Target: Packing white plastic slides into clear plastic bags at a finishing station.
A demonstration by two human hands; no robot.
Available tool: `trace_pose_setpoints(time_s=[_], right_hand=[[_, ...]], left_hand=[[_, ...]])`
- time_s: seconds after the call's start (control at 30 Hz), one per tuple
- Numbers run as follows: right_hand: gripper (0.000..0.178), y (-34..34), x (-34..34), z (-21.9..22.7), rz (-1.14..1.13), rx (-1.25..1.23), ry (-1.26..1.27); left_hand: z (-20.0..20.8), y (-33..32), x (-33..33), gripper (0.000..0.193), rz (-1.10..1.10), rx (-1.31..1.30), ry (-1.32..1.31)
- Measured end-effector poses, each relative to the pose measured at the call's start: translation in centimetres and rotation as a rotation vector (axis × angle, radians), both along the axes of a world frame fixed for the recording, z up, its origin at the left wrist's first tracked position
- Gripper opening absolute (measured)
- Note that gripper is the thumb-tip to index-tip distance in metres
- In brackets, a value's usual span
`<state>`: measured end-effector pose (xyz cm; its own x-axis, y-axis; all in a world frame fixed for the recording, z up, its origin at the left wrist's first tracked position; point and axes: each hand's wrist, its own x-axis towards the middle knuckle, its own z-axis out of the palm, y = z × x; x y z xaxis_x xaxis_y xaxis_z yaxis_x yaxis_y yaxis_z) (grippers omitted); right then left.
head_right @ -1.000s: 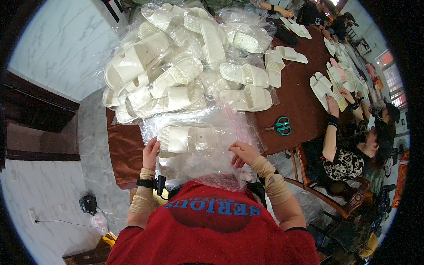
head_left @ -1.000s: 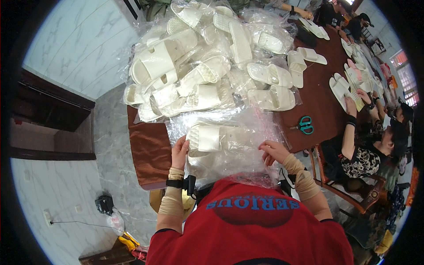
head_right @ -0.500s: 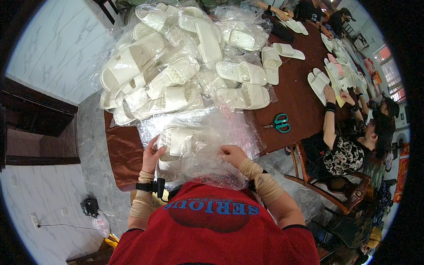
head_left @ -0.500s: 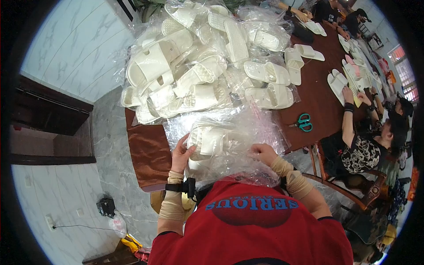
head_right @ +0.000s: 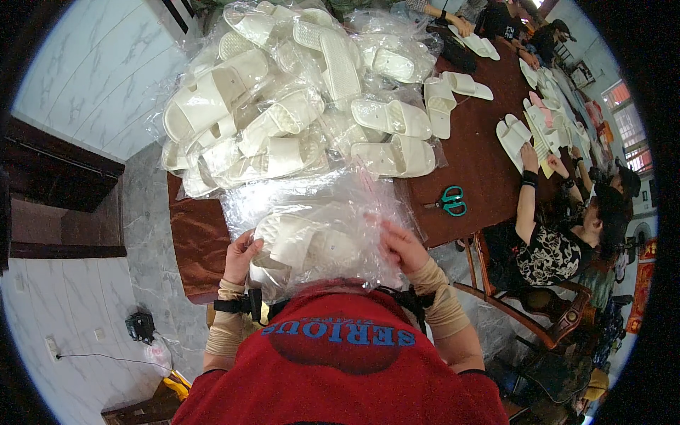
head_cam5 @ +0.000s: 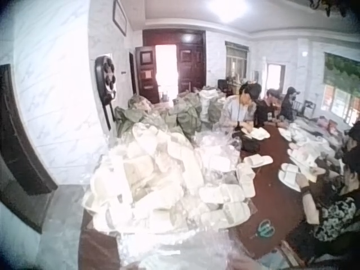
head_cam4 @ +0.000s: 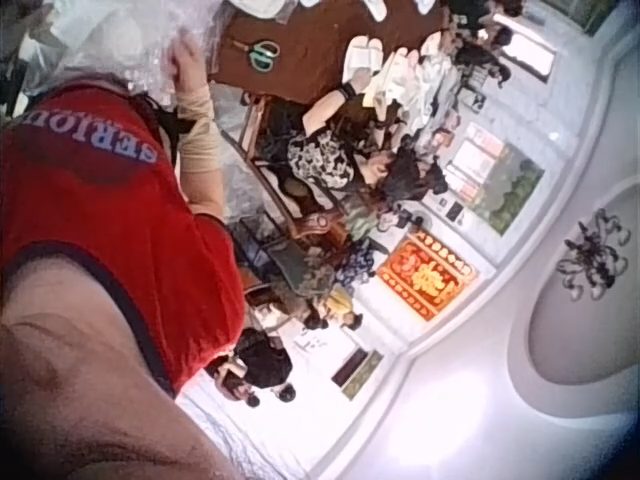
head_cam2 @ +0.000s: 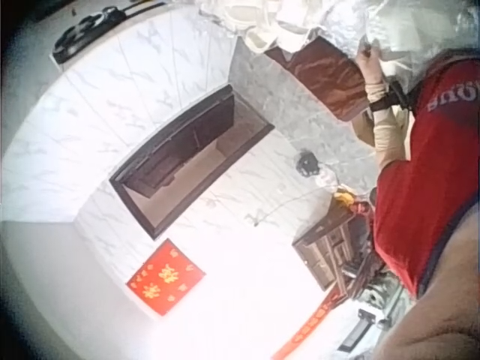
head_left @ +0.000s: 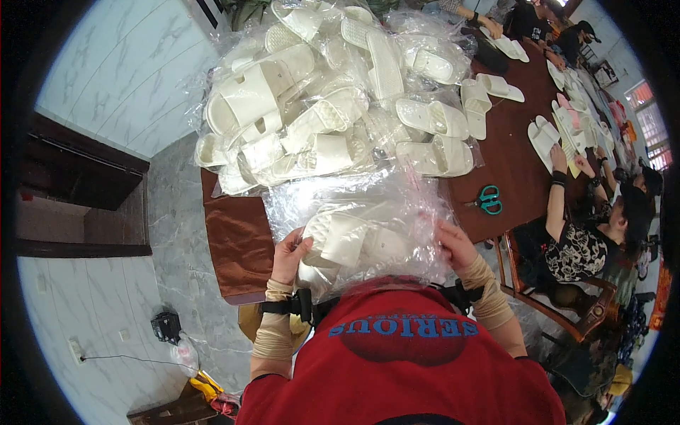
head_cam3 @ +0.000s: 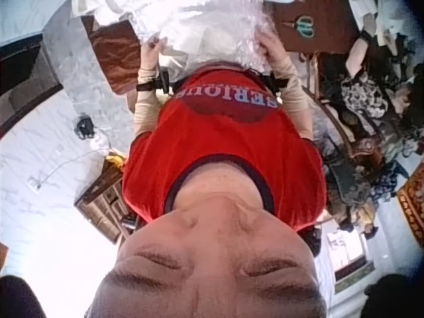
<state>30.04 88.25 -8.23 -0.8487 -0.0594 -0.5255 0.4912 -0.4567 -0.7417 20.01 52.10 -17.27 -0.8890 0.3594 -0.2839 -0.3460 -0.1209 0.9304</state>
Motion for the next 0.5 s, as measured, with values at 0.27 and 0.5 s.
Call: trace_pose_setpoints(time_s=[0.27, 0.5], right_hand=[[0.039, -2.3, -2.4, -1.2, 0.366, 1.016, 0.853], [0.06, -3.9, -4.5, -5.3, 0.465, 0.88, 0.839]], left_hand=[[2.2, 0.7, 0.2, 0.033, 0.009, -0.074, 0.036], [2.7, 1.7, -0.6, 0.035, -0.174, -0.023, 0.118]])
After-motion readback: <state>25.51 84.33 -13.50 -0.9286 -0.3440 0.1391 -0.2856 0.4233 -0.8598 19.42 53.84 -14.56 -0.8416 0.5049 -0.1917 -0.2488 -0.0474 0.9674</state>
